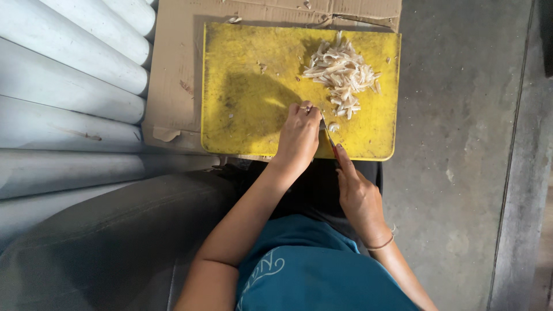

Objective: The person uses a knife to chop white vegetable strips on a yellow cutting board. They repeatedly slice the vegetable into smaller pieces, accumulating a pile of chopped food on the board.

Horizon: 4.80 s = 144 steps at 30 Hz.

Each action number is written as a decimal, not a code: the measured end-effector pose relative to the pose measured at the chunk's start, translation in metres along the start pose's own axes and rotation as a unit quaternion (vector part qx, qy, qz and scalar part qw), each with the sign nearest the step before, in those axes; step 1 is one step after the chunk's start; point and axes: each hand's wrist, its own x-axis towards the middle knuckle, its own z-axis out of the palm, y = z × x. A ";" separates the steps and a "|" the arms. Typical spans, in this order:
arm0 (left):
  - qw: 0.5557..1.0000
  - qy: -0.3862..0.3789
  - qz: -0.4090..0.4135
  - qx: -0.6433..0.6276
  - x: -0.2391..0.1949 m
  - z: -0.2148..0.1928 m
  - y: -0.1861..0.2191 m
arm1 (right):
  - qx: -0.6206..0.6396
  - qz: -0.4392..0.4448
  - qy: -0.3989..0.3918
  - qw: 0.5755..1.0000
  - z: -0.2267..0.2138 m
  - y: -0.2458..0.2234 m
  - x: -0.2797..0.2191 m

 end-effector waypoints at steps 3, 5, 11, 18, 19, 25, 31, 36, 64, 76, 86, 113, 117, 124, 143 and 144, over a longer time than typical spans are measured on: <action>1.000 0.004 -0.003 0.003 0.000 0.000 0.000 | 0.017 -0.002 0.003 1.000 -0.004 -0.002 -0.012; 1.000 0.011 -0.002 -0.001 -0.002 0.001 -0.002 | 0.029 0.001 0.004 1.000 -0.007 -0.001 -0.022; 1.000 0.015 0.006 0.002 -0.005 0.008 -0.007 | 0.157 0.016 -0.013 0.987 -0.023 0.015 -0.029; 1.000 0.013 0.001 -0.004 -0.006 0.006 -0.006 | 0.123 0.056 -0.011 0.991 -0.016 0.004 -0.018; 1.000 0.010 0.001 -0.002 -0.007 0.005 -0.005 | 0.121 0.079 -0.027 0.989 -0.015 0.003 -0.018; 1.000 0.014 -0.007 -0.014 -0.005 0.006 -0.005 | 0.109 0.055 -0.002 0.993 -0.015 0.017 -0.024; 1.000 0.015 -0.005 -0.010 -0.006 0.008 -0.007 | 0.103 0.074 -0.005 0.992 -0.015 0.011 -0.021; 1.000 0.019 -0.004 -0.012 -0.006 0.008 -0.007 | 0.085 -0.008 0.021 0.996 -0.008 0.005 -0.009; 0.999 0.014 -0.017 -0.027 -0.001 0.003 -0.005 | -0.058 -0.012 0.017 0.998 0.009 -0.006 0.016; 1.000 -0.005 -0.005 0.029 -0.005 0.010 -0.008 | 0.032 0.074 -0.035 0.996 -0.008 0.004 -0.032; 1.000 -0.002 0.001 0.027 -0.005 0.005 -0.005 | 0.095 -0.005 0.011 0.995 -0.012 0.004 -0.011; 1.000 0.002 0.006 0.025 -0.004 0.005 -0.005 | -0.018 -0.023 -0.001 1.000 0.000 0.001 0.003; 1.000 0.010 0.005 0.020 -0.005 0.007 -0.006 | -0.013 0.027 -0.028 0.999 -0.005 -0.003 -0.020; 1.000 0.012 0.008 0.013 -0.008 0.004 -0.005 | 0.137 0.057 -0.031 0.988 -0.020 0.018 -0.028; 1.000 0.016 -0.016 -0.010 -0.008 0.004 -0.005 | 0.029 -0.065 0.009 0.997 -0.011 0.002 -0.003; 1.000 0.017 -0.015 -0.008 -0.007 0.004 -0.005 | 0.000 -0.042 -0.001 0.999 -0.009 0.001 -0.002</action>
